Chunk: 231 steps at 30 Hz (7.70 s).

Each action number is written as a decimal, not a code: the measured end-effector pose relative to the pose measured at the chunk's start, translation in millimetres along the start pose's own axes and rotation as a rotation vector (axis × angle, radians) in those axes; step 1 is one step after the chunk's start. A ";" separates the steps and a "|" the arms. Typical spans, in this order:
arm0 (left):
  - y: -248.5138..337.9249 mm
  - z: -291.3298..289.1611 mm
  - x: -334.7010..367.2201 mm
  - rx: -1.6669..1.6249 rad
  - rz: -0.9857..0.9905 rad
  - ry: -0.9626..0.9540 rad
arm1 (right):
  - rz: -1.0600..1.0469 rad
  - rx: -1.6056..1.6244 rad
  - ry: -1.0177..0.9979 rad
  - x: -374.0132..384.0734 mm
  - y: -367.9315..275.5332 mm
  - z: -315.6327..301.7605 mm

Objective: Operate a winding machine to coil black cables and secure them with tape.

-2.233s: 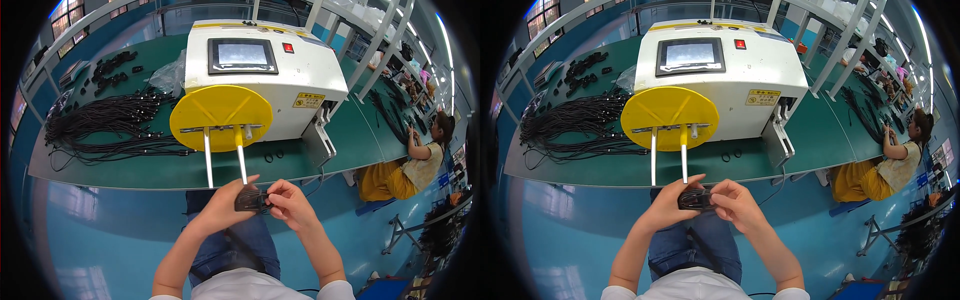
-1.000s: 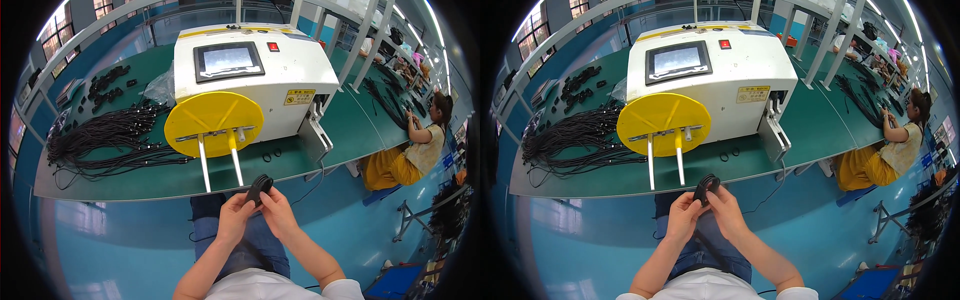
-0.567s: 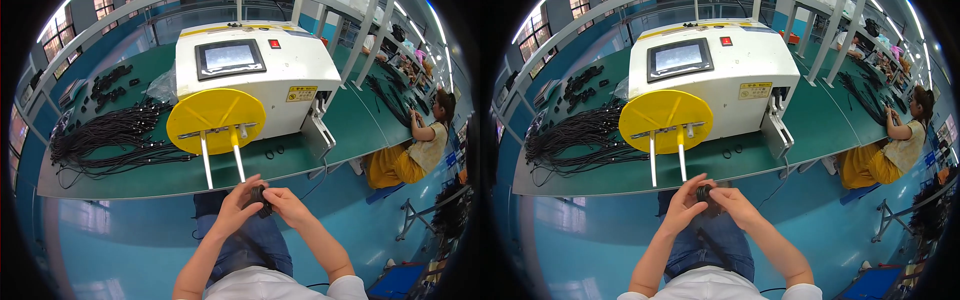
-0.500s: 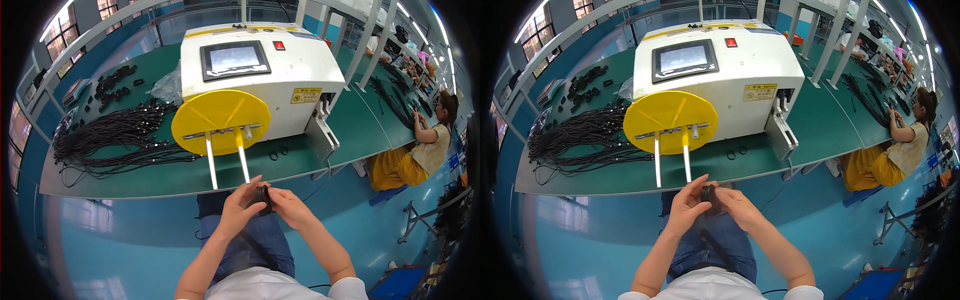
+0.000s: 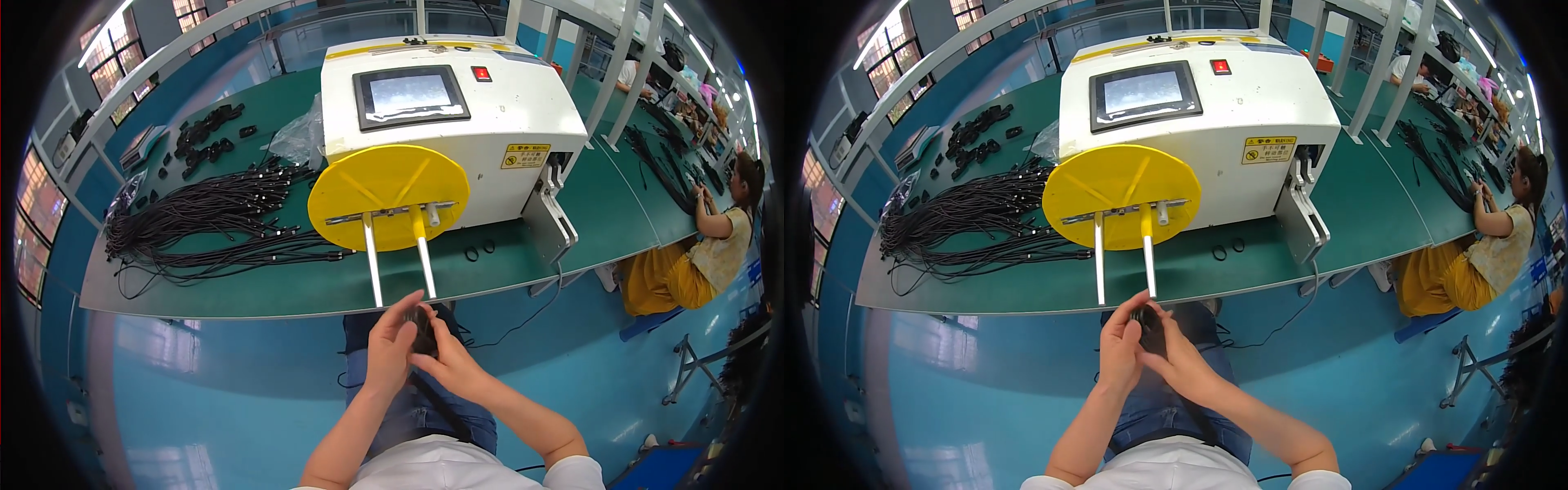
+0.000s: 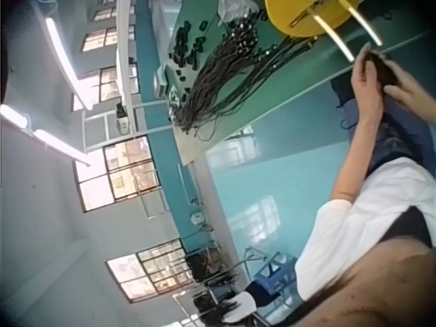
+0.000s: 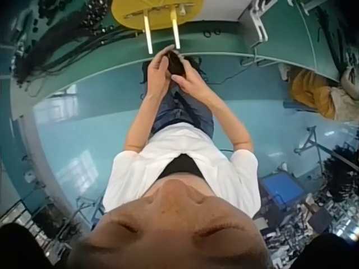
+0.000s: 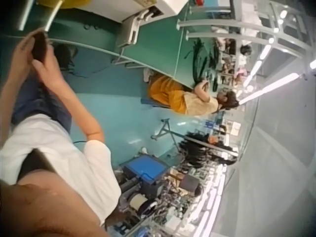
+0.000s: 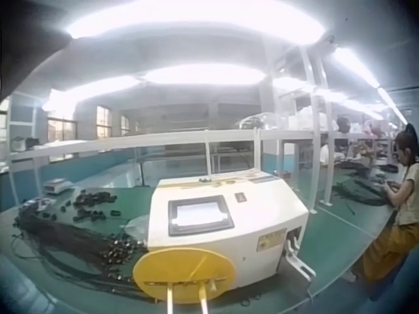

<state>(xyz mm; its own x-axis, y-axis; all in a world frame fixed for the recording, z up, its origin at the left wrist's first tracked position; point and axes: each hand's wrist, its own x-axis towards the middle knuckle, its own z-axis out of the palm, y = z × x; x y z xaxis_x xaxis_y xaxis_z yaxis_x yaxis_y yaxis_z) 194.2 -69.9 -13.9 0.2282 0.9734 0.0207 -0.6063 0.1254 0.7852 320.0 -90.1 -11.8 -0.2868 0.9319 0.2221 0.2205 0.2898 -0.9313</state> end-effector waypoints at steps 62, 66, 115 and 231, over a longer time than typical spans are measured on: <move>243.4 -143.3 204.5 -0.009 0.214 0.069 | 0.604 0.299 -0.106 57.3 41.8 -21.5; 213.5 -148.1 172.4 0.094 0.078 0.059 | 0.394 0.181 -0.107 53.9 38.2 -15.0; 95.5 -98.7 18.3 0.114 0.204 0.237 | -0.348 -0.154 0.142 121.8 -26.4 94.4; 188.0 -231.9 213.5 -0.085 0.285 0.567 | -0.185 -0.085 0.132 129.4 41.0 79.0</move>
<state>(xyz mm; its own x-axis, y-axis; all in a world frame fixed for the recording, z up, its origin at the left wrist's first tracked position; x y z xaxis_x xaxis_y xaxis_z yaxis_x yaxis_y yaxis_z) -47.7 205.9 -5.4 -0.3747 0.9183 -0.1275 -0.6473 -0.1607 0.7451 218.3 25.2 -44.0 -0.2067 0.8802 0.4273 0.2547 0.4701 -0.8451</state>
